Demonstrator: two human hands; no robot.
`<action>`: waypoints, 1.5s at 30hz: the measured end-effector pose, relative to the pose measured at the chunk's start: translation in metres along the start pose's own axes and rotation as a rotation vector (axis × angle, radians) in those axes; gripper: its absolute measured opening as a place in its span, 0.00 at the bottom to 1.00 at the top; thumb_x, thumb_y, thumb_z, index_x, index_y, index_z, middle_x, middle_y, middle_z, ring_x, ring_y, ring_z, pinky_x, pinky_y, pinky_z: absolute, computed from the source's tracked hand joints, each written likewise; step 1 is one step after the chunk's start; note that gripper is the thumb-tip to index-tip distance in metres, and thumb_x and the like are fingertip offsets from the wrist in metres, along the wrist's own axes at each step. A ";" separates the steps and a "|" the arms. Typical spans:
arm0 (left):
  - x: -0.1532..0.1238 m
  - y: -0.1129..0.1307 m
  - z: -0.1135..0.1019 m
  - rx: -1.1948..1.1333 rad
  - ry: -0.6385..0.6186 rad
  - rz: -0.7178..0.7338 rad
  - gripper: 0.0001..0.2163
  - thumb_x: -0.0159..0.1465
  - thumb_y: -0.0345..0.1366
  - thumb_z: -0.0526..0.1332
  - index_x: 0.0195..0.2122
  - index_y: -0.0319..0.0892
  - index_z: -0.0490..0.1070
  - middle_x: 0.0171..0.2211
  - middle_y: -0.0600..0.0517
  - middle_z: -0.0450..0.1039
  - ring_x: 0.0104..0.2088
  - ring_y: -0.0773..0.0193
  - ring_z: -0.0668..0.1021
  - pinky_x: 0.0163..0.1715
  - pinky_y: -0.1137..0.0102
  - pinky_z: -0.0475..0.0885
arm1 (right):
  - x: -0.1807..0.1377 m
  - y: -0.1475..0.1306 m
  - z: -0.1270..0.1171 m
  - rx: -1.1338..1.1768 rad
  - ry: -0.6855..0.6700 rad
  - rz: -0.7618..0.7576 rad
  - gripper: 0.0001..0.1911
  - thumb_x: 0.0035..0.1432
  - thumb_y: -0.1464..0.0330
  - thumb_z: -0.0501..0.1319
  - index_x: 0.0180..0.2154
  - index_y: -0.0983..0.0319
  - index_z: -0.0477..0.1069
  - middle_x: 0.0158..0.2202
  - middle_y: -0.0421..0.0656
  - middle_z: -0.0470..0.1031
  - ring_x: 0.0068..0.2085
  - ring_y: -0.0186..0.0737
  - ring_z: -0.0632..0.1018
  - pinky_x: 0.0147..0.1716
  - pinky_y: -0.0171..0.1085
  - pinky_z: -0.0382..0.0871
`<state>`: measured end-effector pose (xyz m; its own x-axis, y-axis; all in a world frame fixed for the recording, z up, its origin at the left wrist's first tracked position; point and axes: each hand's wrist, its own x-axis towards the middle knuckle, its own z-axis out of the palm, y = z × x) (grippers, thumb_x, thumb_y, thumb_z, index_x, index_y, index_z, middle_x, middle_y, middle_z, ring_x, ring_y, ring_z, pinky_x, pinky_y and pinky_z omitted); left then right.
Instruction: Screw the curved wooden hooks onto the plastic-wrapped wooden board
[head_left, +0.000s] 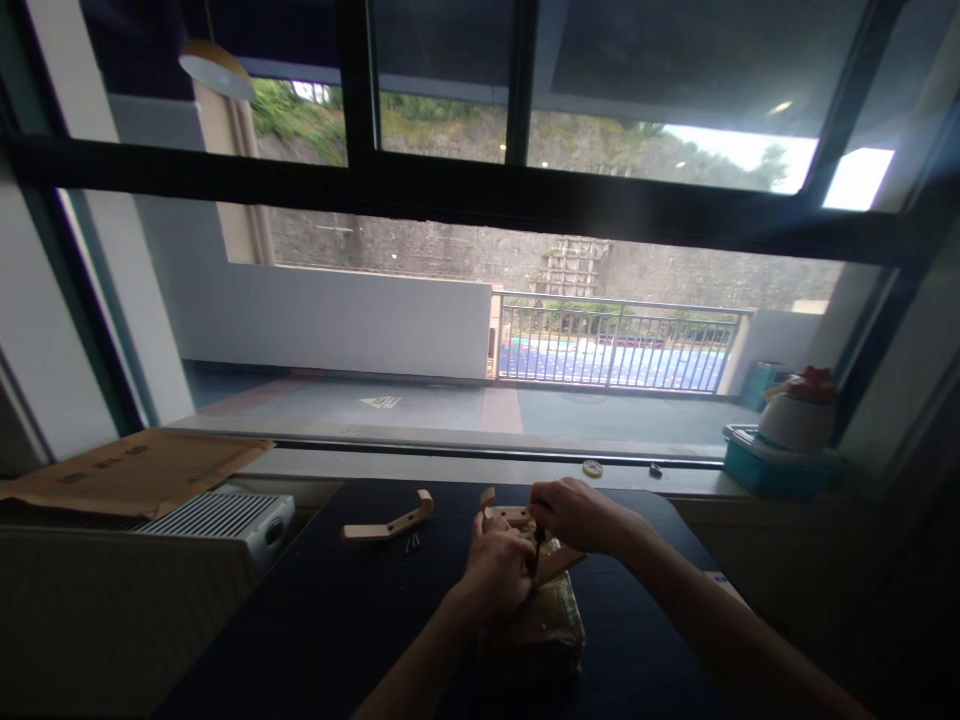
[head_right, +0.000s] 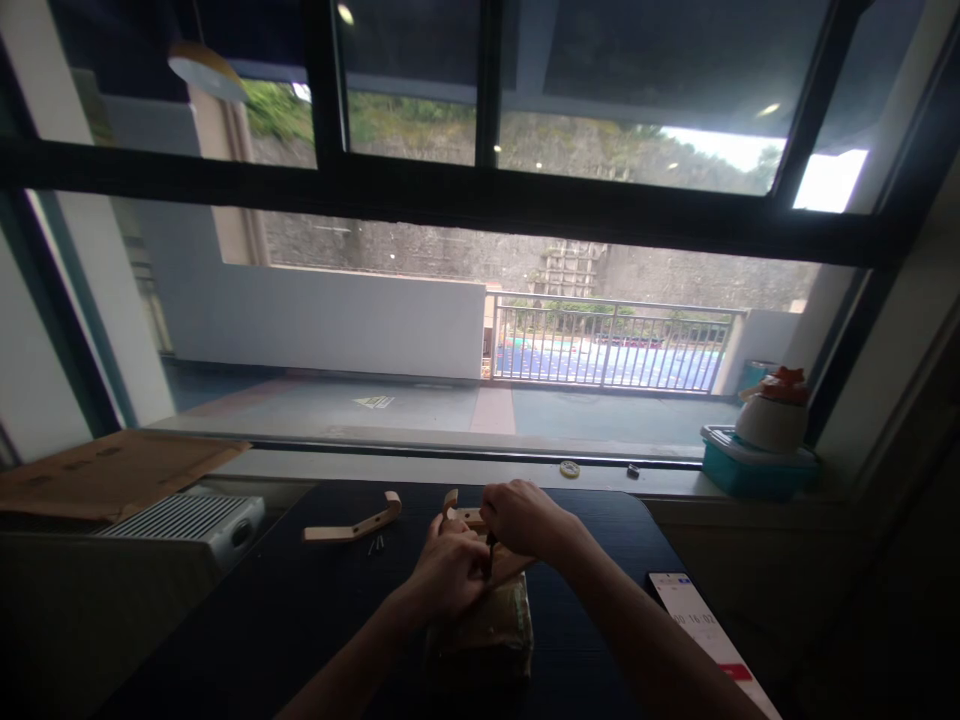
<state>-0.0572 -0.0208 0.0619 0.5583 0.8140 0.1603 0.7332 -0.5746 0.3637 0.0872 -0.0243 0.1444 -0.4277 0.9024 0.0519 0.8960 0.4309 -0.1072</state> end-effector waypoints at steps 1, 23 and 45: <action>0.000 0.000 0.000 0.001 -0.001 -0.001 0.08 0.53 0.35 0.57 0.27 0.48 0.76 0.32 0.53 0.75 0.47 0.53 0.67 0.55 0.47 0.44 | 0.000 0.000 0.000 0.005 0.000 0.018 0.15 0.61 0.66 0.48 0.35 0.63 0.71 0.31 0.46 0.75 0.31 0.35 0.72 0.28 0.33 0.55; 0.000 -0.002 0.001 0.020 0.010 0.001 0.08 0.53 0.35 0.56 0.27 0.47 0.75 0.34 0.51 0.75 0.48 0.52 0.67 0.56 0.48 0.44 | -0.004 -0.002 -0.011 -0.028 -0.062 -0.008 0.13 0.58 0.64 0.52 0.38 0.63 0.71 0.32 0.45 0.75 0.31 0.37 0.72 0.26 0.33 0.55; -0.001 0.001 -0.002 0.026 0.022 0.000 0.07 0.54 0.36 0.56 0.26 0.47 0.75 0.31 0.52 0.75 0.48 0.53 0.68 0.55 0.49 0.46 | -0.010 0.000 -0.017 -0.013 -0.097 -0.081 0.10 0.55 0.69 0.54 0.38 0.62 0.71 0.34 0.44 0.75 0.32 0.36 0.72 0.27 0.32 0.56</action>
<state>-0.0576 -0.0216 0.0634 0.5497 0.8155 0.1810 0.7432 -0.5764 0.3398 0.0938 -0.0337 0.1607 -0.5076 0.8608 -0.0362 0.8594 0.5028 -0.0932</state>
